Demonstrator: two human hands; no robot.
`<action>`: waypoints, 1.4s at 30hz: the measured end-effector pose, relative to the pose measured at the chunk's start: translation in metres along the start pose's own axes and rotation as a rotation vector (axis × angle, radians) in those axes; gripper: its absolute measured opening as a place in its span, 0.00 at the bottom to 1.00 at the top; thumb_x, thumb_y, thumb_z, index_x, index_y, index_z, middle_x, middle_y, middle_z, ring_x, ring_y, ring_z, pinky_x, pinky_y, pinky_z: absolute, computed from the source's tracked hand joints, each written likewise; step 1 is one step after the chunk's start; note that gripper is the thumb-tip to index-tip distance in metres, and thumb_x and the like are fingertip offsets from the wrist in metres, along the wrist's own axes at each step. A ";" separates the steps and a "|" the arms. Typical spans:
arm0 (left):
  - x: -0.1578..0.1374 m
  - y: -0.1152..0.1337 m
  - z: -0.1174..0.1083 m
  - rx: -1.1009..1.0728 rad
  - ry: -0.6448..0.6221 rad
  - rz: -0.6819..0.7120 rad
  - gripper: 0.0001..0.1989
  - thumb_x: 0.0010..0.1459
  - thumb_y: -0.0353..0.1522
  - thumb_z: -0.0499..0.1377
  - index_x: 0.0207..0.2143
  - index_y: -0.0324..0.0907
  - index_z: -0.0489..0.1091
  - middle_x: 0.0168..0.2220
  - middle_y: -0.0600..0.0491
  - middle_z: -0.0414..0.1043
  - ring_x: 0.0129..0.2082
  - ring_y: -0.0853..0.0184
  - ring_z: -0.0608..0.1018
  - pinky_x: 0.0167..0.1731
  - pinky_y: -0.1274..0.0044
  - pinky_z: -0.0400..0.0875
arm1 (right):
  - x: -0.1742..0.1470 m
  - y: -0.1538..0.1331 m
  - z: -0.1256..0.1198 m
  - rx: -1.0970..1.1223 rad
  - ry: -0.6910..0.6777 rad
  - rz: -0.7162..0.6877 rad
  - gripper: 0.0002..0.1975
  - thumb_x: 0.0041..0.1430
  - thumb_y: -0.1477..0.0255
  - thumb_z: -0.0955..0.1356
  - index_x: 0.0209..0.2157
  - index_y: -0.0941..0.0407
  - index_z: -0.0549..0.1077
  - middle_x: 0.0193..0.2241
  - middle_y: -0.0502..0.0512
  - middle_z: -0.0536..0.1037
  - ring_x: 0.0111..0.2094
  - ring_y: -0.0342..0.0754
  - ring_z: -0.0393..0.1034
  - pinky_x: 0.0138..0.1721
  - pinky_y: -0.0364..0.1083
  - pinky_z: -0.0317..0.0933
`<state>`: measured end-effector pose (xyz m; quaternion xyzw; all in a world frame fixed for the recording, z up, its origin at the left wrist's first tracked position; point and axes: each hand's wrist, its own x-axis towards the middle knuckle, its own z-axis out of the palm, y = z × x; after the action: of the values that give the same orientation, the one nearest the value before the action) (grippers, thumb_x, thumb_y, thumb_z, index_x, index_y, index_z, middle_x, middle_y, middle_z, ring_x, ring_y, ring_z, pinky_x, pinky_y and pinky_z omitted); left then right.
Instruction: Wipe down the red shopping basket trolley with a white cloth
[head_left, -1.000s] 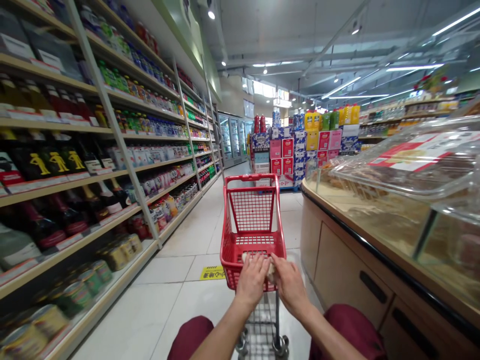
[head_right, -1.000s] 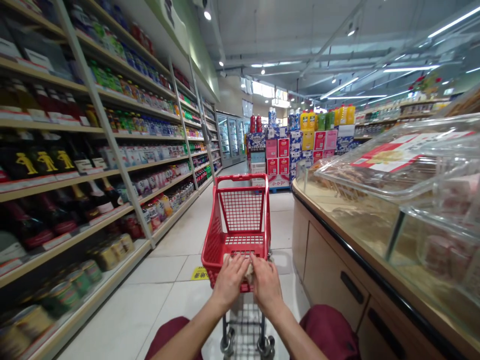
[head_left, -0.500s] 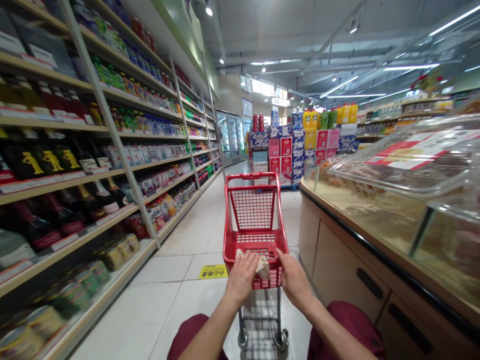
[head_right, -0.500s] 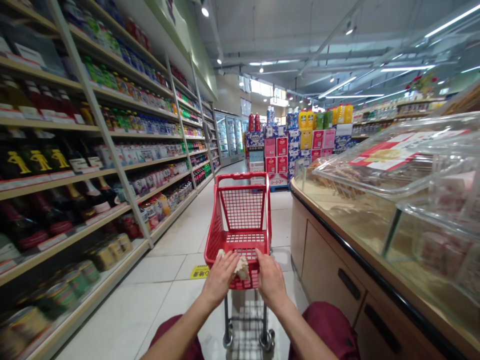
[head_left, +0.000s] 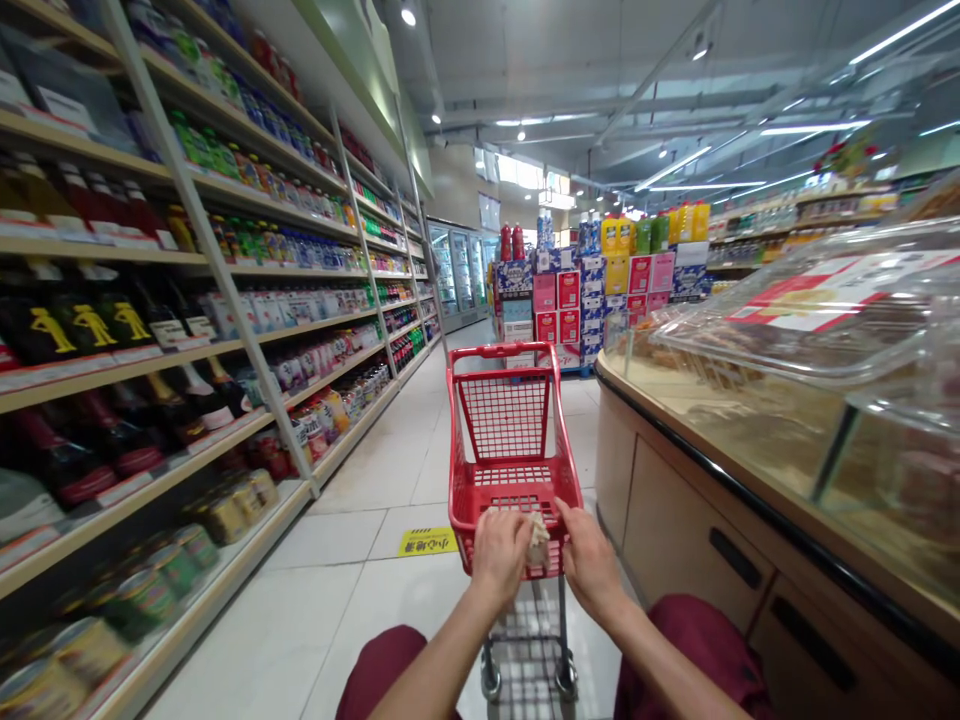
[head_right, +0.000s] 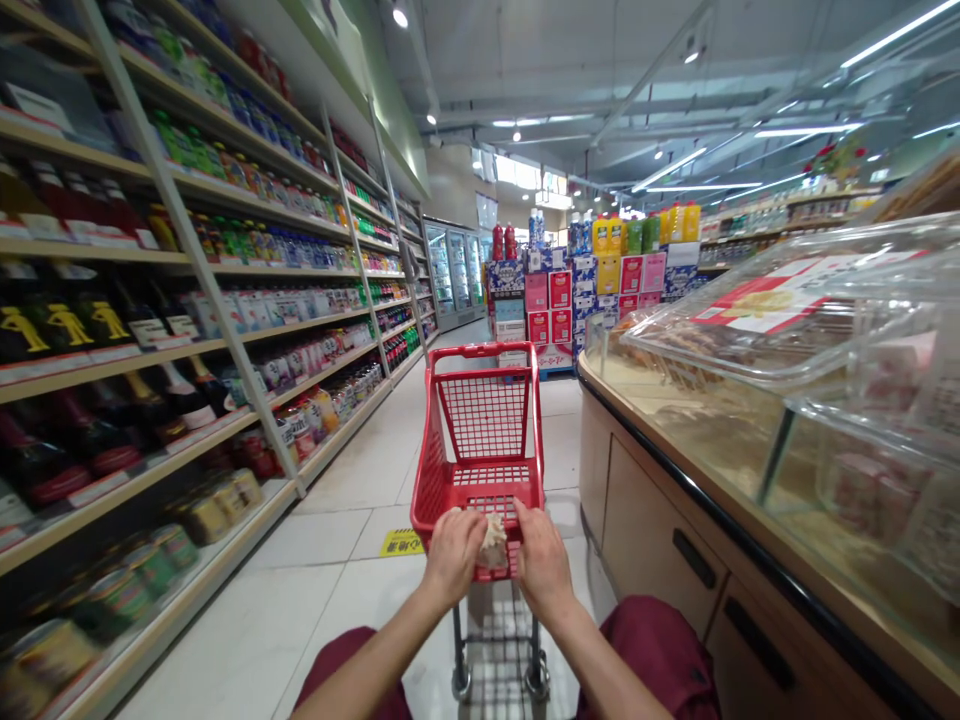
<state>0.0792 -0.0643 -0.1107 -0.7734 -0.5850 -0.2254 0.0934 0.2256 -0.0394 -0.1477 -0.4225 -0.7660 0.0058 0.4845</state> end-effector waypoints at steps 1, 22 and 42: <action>0.002 0.001 0.000 0.009 0.000 -0.017 0.14 0.58 0.34 0.43 0.38 0.44 0.66 0.36 0.54 0.71 0.39 0.69 0.70 0.48 0.67 0.59 | 0.000 0.000 -0.001 -0.005 0.004 0.008 0.31 0.43 0.84 0.56 0.53 0.58 0.58 0.39 0.58 0.71 0.42 0.49 0.64 0.43 0.51 0.62; -0.019 -0.077 0.017 0.256 0.264 0.177 0.19 0.54 0.24 0.44 0.48 0.40 0.63 0.47 0.48 0.69 0.51 0.64 0.66 0.49 0.67 0.62 | 0.002 -0.004 -0.004 -0.089 0.023 -0.013 0.31 0.44 0.85 0.56 0.53 0.56 0.59 0.41 0.56 0.72 0.43 0.48 0.65 0.43 0.51 0.61; -0.009 -0.047 0.021 0.171 0.132 0.306 0.19 0.55 0.27 0.47 0.50 0.42 0.60 0.48 0.50 0.67 0.51 0.63 0.66 0.51 0.66 0.60 | 0.005 -0.002 -0.009 -0.081 -0.033 0.046 0.32 0.44 0.85 0.56 0.54 0.56 0.56 0.36 0.55 0.72 0.40 0.48 0.64 0.42 0.51 0.59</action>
<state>0.0375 -0.0494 -0.1389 -0.8262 -0.4701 -0.2084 0.2303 0.2303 -0.0406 -0.1381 -0.4592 -0.7635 -0.0072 0.4541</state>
